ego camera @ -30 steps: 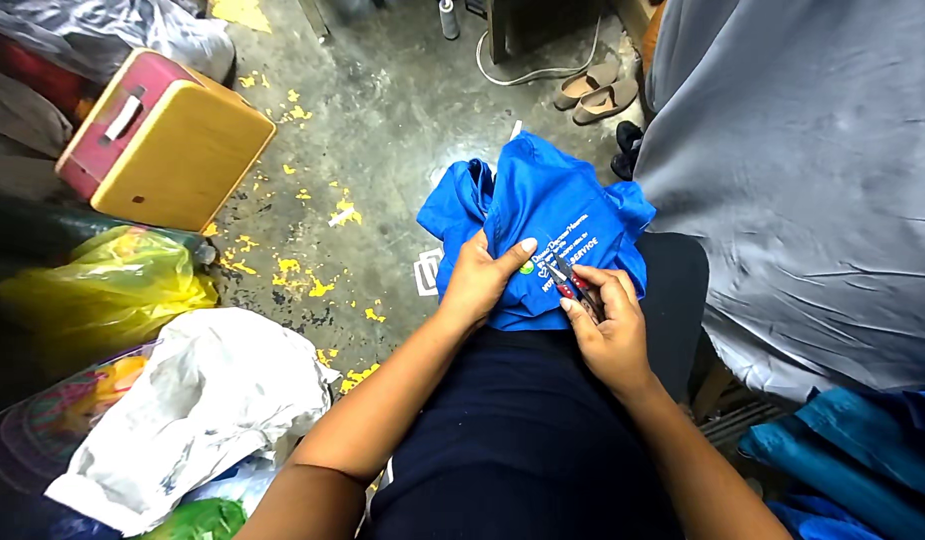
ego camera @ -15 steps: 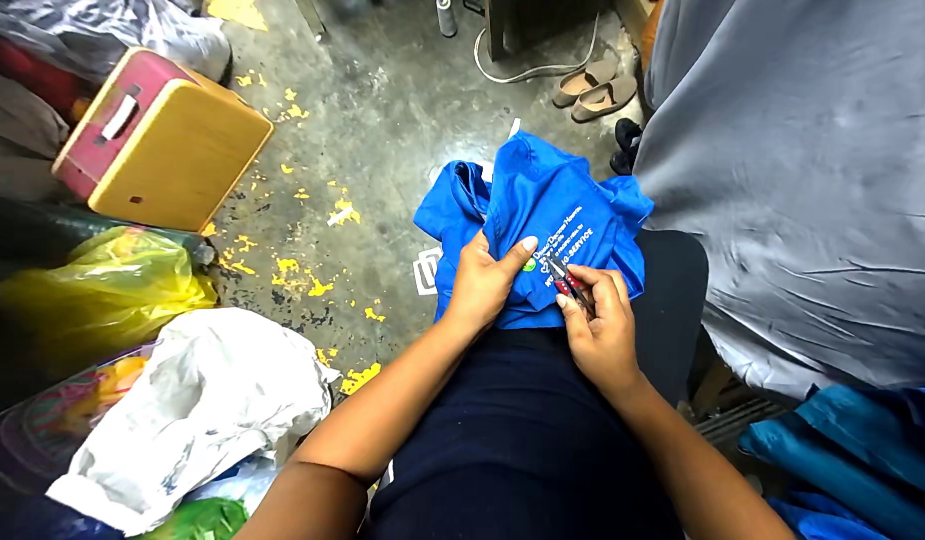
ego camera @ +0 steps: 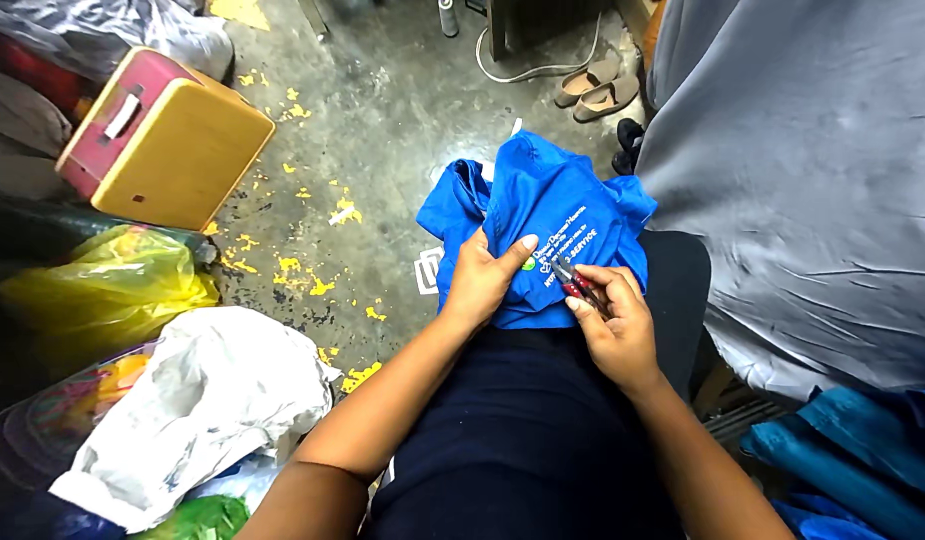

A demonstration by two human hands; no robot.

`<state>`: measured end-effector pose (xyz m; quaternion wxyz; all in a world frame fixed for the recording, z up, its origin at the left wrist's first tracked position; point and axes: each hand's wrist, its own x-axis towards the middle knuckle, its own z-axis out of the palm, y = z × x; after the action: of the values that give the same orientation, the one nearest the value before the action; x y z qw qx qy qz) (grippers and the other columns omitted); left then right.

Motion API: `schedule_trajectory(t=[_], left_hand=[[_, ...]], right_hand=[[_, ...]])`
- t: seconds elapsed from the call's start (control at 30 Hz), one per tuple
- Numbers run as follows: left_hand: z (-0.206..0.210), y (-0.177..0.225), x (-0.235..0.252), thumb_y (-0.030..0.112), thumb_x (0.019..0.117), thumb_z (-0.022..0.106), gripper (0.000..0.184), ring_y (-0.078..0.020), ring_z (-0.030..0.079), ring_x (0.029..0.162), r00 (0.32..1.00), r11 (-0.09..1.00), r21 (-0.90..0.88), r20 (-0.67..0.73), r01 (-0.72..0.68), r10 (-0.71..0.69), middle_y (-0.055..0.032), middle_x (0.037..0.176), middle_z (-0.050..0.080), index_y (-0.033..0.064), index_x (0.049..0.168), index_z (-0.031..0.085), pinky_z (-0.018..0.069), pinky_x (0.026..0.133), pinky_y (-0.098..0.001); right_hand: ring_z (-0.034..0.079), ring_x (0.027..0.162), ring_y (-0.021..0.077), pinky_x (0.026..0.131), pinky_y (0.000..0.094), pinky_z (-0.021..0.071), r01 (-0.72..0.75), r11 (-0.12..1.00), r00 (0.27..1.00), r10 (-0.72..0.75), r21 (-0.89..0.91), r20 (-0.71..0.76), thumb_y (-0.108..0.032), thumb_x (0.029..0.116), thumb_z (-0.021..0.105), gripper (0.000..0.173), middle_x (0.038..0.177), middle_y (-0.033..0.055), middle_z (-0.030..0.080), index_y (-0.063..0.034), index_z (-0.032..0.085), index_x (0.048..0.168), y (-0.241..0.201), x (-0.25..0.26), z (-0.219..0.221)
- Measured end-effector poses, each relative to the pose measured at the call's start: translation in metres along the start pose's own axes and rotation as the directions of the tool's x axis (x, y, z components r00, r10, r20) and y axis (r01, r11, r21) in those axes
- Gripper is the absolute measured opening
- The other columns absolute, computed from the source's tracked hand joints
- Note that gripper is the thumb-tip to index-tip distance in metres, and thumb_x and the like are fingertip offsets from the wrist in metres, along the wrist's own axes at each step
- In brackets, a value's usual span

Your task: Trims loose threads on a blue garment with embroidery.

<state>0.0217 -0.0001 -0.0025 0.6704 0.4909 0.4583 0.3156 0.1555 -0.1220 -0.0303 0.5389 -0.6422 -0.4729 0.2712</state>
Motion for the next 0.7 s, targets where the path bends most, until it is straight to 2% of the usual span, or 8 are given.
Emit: schedule_trajectory(t=[0.07, 0.23, 0.37, 0.5, 0.7], left_hand=[[-0.002, 0.0, 0.002, 0.003, 0.0955, 0.067, 0.026, -0.0078, 0.071, 0.088, 0.999, 1.0, 0.028, 0.034, -0.006, 0.005, -0.0045, 0.098, 0.073, -0.0008, 0.12, 0.061, 0.0604, 0.084, -0.0274], [-0.009, 0.003, 0.002, 0.004, 0.0972, 0.066, 0.024, -0.0062, 0.071, 0.083, 0.995, 0.997, 0.077, 0.096, 0.001, -0.008, -0.0021, 0.096, 0.073, 0.0029, 0.121, 0.062, 0.061, 0.078, -0.0258], [-0.008, 0.004, 0.001, 0.003, 0.0968, 0.066, 0.023, -0.0066, 0.071, 0.082, 0.996, 0.998, 0.063, 0.088, 0.004, -0.01, -0.0023, 0.095, 0.073, 0.0026, 0.12, 0.062, 0.061, 0.077, -0.0258], [-0.006, 0.004, 0.003, 0.001, 0.0951, 0.067, 0.027, -0.008, 0.071, 0.087, 0.997, 0.999, 0.039, 0.072, -0.001, -0.001, -0.0044, 0.098, 0.073, -0.0006, 0.121, 0.06, 0.0607, 0.083, -0.0269], [-0.006, 0.005, 0.003, 0.001, 0.0958, 0.066, 0.025, -0.0071, 0.071, 0.086, 0.997, 0.999, 0.035, 0.073, -0.006, 0.003, -0.0037, 0.097, 0.073, 0.0003, 0.12, 0.061, 0.0607, 0.082, -0.0264]], right_hand=[[0.059, 0.09, 0.0005, 0.078, 0.01, 0.0497, 0.018, 0.999, 1.0, -0.017, -0.047, 0.013, -0.004, 0.0937, 0.061, 0.03, 0.105, 0.0109, 0.06, 0.0099, 0.066, 0.12, 0.001, 0.001, -0.005], [0.059, 0.092, 0.0036, 0.079, 0.0108, 0.0485, 0.074, 0.988, 0.997, -0.069, -0.135, 0.043, -0.005, 0.0922, 0.063, 0.03, 0.105, 0.013, 0.062, 0.0081, 0.068, 0.119, 0.003, 0.004, -0.012], [0.058, 0.09, 0.0028, 0.078, 0.0101, 0.048, 0.065, 0.991, 0.997, -0.062, -0.118, 0.035, -0.005, 0.0925, 0.063, 0.03, 0.104, 0.0122, 0.061, 0.0084, 0.067, 0.119, 0.002, 0.004, -0.007], [0.057, 0.085, 0.0005, 0.072, 0.0092, 0.0481, 0.034, 0.996, 0.999, -0.033, -0.085, 0.009, -0.005, 0.0932, 0.063, 0.031, 0.105, 0.0111, 0.059, 0.0085, 0.066, 0.121, 0.002, 0.003, -0.002], [0.06, 0.088, 0.0017, 0.076, 0.0104, 0.0502, 0.009, 0.997, 1.0, -0.011, -0.079, -0.025, -0.003, 0.093, 0.061, 0.031, 0.107, 0.0129, 0.06, 0.0087, 0.066, 0.121, -0.001, 0.002, 0.005]])
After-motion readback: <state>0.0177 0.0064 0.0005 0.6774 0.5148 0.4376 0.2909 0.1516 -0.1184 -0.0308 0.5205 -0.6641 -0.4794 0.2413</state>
